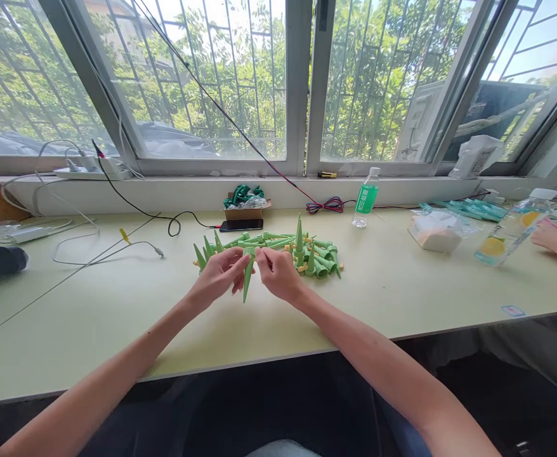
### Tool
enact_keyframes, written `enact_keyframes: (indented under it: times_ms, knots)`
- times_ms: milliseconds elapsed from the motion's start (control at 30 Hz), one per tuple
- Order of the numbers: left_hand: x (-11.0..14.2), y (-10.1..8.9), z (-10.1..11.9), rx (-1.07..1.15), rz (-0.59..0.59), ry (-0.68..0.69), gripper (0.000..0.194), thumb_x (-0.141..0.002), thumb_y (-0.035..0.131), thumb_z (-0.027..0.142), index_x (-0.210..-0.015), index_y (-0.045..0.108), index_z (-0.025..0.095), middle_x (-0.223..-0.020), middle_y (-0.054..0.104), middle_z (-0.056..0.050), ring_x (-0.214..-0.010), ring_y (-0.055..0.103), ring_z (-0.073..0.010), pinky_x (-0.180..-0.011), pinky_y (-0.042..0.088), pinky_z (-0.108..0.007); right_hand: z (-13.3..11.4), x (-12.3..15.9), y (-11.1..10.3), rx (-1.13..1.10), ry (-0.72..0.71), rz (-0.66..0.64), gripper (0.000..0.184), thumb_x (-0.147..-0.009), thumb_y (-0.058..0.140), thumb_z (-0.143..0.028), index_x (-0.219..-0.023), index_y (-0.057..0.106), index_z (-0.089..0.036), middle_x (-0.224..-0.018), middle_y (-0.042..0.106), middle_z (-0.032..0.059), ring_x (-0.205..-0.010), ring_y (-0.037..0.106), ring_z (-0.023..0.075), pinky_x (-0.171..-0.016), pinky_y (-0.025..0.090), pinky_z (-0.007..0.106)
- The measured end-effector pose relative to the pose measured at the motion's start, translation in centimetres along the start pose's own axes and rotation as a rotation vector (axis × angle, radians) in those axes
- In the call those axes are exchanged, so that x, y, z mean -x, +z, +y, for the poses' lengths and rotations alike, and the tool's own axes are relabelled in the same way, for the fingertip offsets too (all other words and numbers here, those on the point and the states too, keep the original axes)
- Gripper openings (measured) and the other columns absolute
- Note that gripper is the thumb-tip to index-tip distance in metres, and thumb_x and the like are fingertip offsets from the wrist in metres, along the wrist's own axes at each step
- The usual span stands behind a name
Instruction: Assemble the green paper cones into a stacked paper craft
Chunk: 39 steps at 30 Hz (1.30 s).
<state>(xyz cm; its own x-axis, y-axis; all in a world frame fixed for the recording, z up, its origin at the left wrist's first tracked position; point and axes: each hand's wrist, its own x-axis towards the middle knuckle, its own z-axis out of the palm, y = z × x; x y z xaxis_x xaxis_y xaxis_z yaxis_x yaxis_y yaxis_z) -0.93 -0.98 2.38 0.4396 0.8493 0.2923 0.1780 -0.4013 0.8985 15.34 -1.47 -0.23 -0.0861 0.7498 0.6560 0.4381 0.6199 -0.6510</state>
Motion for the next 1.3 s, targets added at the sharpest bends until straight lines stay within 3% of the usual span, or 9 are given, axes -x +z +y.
enact_keyframes:
  times_ms: [167,1300]
  knots:
    - [0.1,0.18,0.53,-0.029,-0.008,-0.008,0.04,-0.085,0.056,0.057,-0.082,0.05,0.017,-0.069,0.06,0.0,-0.042,0.051,-0.008,-0.036,0.039,-0.02,-0.13,0.16,0.0,0.024,-0.046,-0.05,0.038,-0.098,0.036,-0.032,-0.064,0.046,-0.019,-0.052,0.038,-0.0046,-0.047,0.034,0.0091,-0.05,0.027,0.024]
    - [0.07,0.04,0.28,-0.008,-0.003,-0.003,0.039,-0.085,0.056,0.056,-0.087,0.052,0.017,-0.071,0.062,-0.002,-0.043,0.05,-0.0082,-0.036,0.04,-0.02,-0.39,0.12,-0.26,0.046,-0.041,-0.101,0.037,-0.098,0.036,-0.034,-0.069,0.053,-0.018,-0.052,0.043,-0.0044,-0.047,0.037,0.0091,-0.05,0.029,0.023]
